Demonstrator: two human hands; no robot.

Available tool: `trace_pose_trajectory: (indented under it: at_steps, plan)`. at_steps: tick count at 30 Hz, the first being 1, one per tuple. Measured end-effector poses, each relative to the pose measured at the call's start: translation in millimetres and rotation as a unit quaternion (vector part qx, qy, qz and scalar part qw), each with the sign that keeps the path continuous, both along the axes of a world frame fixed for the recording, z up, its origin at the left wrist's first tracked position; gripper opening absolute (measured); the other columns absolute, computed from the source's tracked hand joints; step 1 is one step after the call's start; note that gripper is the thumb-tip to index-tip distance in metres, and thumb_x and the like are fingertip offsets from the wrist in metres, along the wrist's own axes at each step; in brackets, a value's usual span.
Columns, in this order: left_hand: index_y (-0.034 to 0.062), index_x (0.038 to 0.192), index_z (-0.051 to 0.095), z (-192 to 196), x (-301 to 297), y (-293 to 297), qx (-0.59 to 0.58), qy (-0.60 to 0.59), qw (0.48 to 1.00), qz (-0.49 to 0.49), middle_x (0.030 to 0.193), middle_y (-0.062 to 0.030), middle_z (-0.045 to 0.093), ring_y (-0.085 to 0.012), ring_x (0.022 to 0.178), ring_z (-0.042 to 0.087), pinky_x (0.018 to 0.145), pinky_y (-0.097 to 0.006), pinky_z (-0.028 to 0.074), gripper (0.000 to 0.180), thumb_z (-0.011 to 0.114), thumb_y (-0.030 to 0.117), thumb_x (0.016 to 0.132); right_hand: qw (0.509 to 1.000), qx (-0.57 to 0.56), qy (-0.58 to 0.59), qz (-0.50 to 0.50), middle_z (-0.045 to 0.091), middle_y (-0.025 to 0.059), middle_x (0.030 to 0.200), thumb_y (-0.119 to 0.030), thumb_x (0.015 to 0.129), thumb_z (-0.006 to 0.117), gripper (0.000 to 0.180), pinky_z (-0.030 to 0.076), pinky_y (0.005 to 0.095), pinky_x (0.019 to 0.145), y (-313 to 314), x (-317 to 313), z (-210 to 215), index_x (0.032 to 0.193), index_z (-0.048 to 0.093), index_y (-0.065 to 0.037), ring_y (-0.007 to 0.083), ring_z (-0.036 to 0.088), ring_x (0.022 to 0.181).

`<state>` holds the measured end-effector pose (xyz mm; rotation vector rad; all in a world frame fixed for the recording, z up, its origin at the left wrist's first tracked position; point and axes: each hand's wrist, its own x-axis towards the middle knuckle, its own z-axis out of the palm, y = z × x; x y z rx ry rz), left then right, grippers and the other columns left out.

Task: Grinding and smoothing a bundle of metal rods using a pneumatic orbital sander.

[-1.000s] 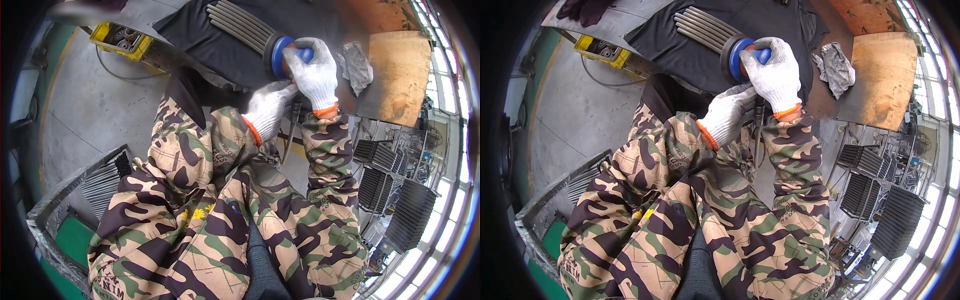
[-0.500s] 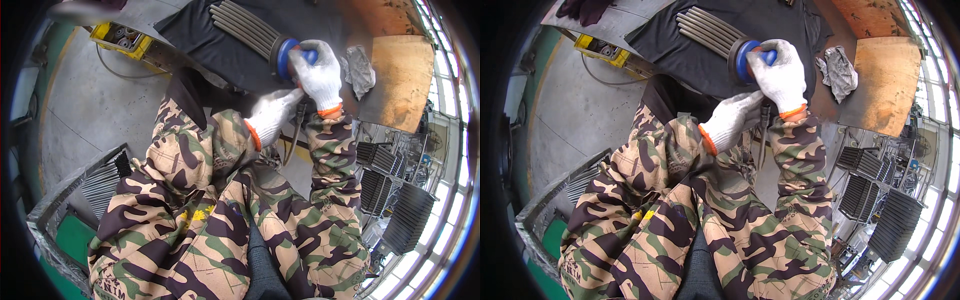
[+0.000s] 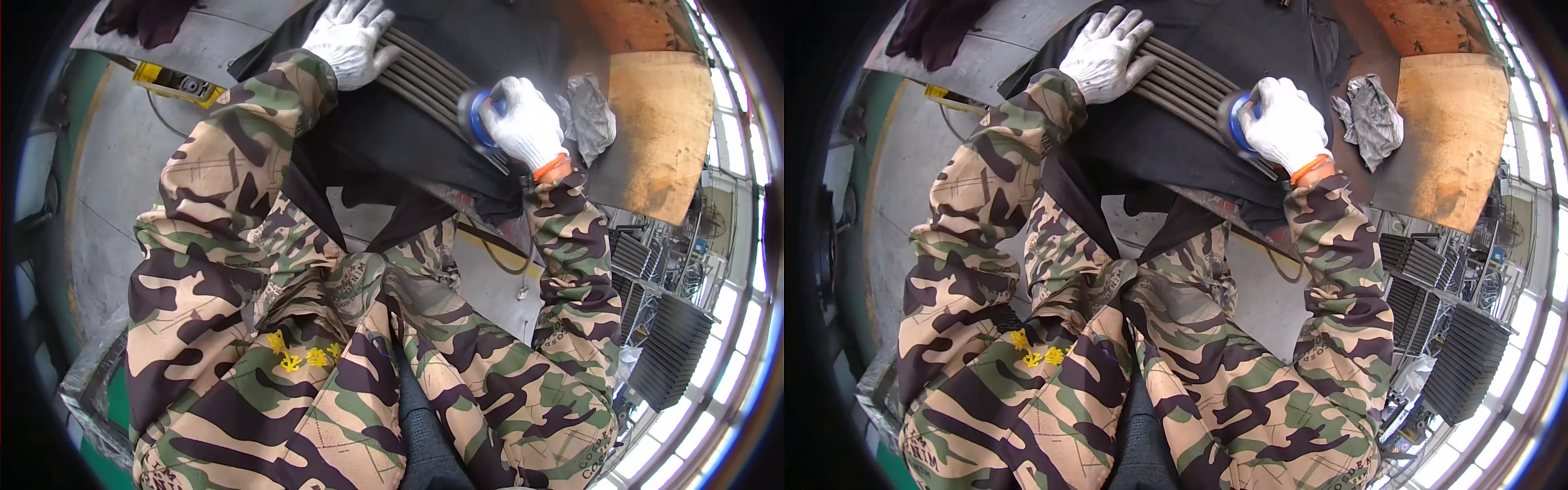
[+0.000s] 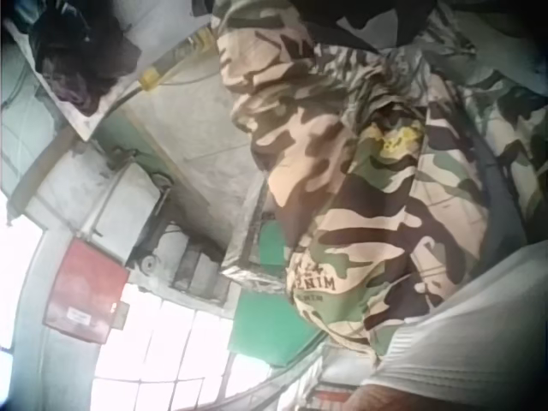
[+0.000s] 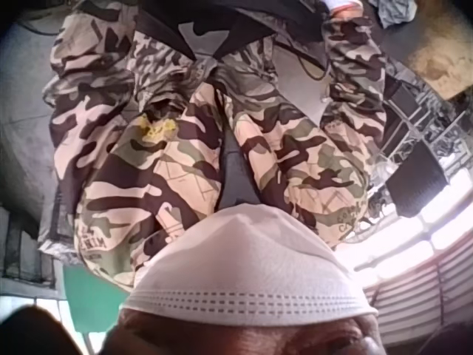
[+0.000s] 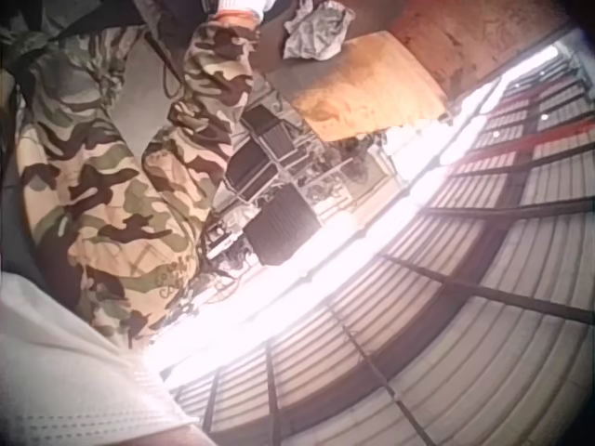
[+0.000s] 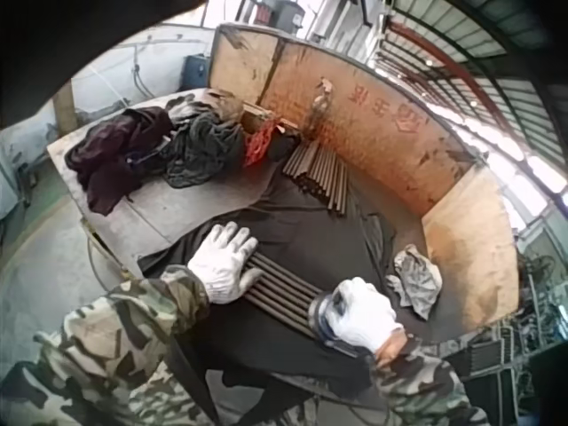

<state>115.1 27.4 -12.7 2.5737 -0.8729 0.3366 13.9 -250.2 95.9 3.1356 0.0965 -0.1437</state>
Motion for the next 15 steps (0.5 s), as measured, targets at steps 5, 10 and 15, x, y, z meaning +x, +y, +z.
trace_pose_trajectory:
  at_steps: [5,10,15]
  plan:
    - [-0.0025,0.138,0.06,6.3,6.0,-6.8,-0.01,-0.021,1.0,0.012,0.146,-0.0252,0.057,-0.0456,0.142,0.046,0.121,-0.057,0.031,0.061,0.065,0.04,0.095,1.0,-0.024,0.014,0.005,0.067,0.0163,0.11,-0.035,0.09,0.068,0.028,0.055,0.049,0.091,11.0,11.8,9.2,0.105,0.067,-0.012,0.0385,0.067,0.106]
    - [-0.0013,0.137,0.061,10.1,-0.6,-15.1,-0.024,-0.021,0.999,0.02,0.144,-0.0251,0.058,-0.0451,0.141,0.048,0.121,-0.057,0.032,0.058,0.065,0.038,0.095,0.998,-0.033,0.005,0.049,0.066,0.0159,0.11,-0.035,0.092,0.066,0.028,0.055,0.0496,0.091,33.9,18.4,9.1,0.109,0.066,-0.012,0.0384,0.066,0.106]
    - [-0.0005,0.138,0.061,3.3,5.4,-3.9,-0.034,-0.013,0.999,-0.027,0.146,-0.0238,0.057,-0.0445,0.14,0.048,0.12,-0.055,0.035,0.053,0.064,0.031,0.096,0.996,-0.057,0.0,0.074,0.067,0.0184,0.111,-0.034,0.093,0.065,0.032,0.055,0.0509,0.091,51.2,21.2,3.9,0.114,0.066,-0.011,0.0406,0.067,0.105]
